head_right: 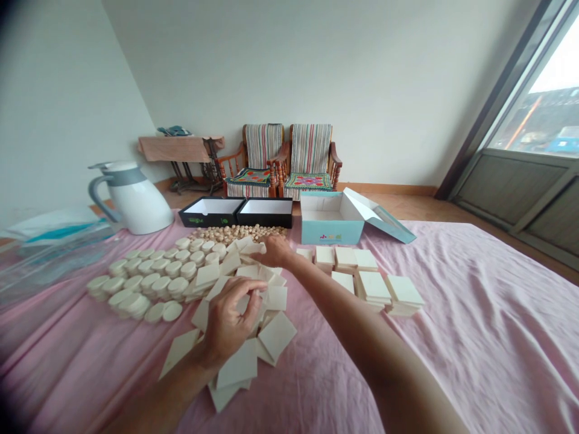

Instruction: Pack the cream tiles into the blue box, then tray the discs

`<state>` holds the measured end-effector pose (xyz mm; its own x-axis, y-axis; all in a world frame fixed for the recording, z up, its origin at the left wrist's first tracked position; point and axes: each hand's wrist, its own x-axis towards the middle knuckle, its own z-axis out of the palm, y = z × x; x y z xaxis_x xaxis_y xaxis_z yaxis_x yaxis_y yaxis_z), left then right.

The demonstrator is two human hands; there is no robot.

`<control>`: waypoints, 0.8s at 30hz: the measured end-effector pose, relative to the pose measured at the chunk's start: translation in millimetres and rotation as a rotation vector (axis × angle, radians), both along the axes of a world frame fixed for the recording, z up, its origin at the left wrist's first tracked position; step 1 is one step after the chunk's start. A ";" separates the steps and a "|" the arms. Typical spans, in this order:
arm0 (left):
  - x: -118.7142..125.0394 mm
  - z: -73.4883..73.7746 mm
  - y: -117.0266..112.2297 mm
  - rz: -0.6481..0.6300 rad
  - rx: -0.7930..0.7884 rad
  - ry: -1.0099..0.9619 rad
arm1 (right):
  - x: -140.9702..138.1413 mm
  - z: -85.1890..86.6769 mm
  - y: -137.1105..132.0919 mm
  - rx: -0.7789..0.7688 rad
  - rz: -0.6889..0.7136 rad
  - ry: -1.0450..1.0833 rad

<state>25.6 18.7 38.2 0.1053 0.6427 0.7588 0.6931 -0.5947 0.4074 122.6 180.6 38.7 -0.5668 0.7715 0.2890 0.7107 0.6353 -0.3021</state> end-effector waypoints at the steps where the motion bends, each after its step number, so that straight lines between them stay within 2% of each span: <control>1: -0.7 -0.2 0.2 0.011 0.001 -0.002 | -6.9 -1.2 -0.2 -0.006 -0.017 0.002; 4: -2.5 -0.5 0.6 0.038 0.004 -0.008 | -19.0 -2.9 -1.2 -0.040 -0.072 -0.021; 7: -3.4 -0.1 1.6 0.056 0.003 -0.014 | -13.0 -0.6 -3.3 -0.050 -0.111 -0.044; 10: -4.5 0.6 2.9 0.077 0.007 -0.015 | 13.7 6.4 -7.1 -0.021 -0.134 -0.047; 13: -6.0 1.3 3.8 0.106 0.012 -0.015 | 53.2 13.9 -11.5 0.026 -0.164 -0.058; 17: -7.6 1.2 5.2 0.129 -0.004 -0.023 | 95.9 15.9 -16.5 0.050 -0.237 -0.136; 21: -10.1 0.8 8.8 0.133 -0.041 -0.032 | 110.0 11.7 -24.8 0.042 -0.249 -0.096; 24: -14.7 6.7 8.8 0.113 -0.127 -0.023 | 109.3 9.4 -43.6 0.105 -0.237 0.045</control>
<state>10.9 27.5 44.9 0.0109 0.7402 0.6723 0.7421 -0.4566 0.4907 231.8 136.9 48.1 -0.3587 0.8457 0.3951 0.8306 0.4823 -0.2782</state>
